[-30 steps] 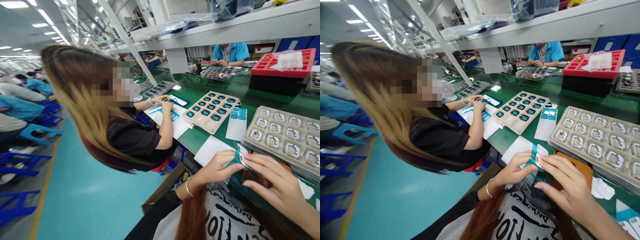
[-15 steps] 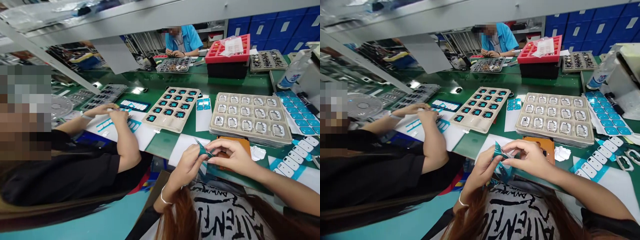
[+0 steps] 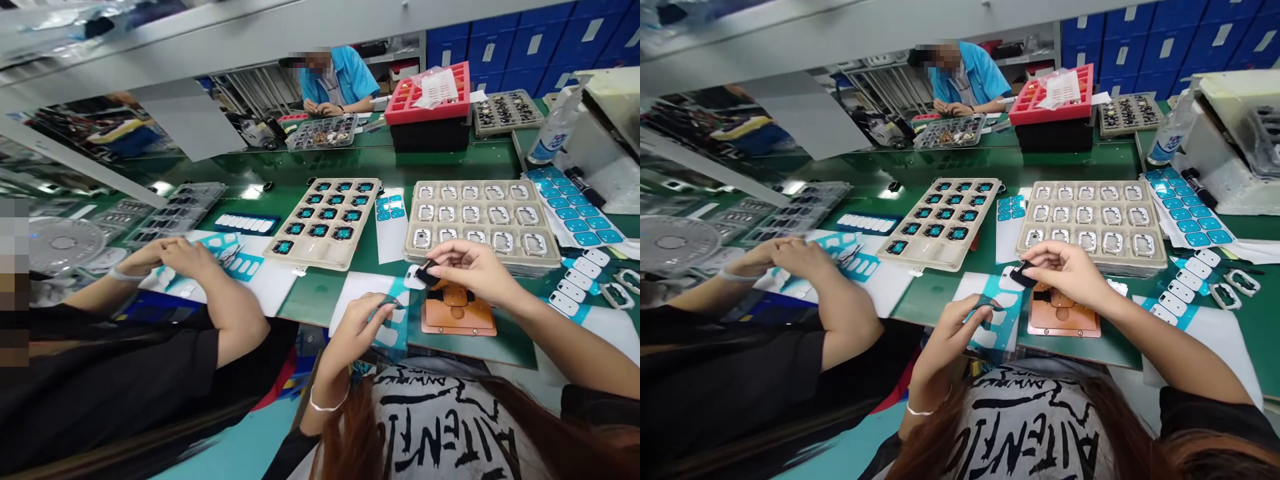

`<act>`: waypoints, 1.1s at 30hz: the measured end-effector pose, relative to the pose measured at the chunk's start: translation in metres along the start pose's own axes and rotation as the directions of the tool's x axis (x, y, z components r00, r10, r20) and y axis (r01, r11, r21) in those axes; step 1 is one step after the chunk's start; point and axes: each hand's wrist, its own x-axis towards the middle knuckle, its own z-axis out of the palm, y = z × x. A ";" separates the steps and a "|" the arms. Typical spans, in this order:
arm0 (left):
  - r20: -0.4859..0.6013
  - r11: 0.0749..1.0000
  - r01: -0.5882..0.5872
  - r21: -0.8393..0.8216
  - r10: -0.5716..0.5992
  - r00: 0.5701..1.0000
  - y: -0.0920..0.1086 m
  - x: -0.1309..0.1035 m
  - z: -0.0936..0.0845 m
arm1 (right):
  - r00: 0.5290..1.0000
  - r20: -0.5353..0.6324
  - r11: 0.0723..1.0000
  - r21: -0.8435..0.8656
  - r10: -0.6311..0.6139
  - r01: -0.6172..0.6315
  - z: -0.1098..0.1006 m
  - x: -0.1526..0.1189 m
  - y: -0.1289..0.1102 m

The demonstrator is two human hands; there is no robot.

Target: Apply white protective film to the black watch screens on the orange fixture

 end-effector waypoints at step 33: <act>-0.455 0.550 0.518 0.656 -0.259 0.852 -0.045 0.075 -0.045 | 0.942 0.180 0.621 -0.714 -0.281 0.322 -0.020 -0.045 0.047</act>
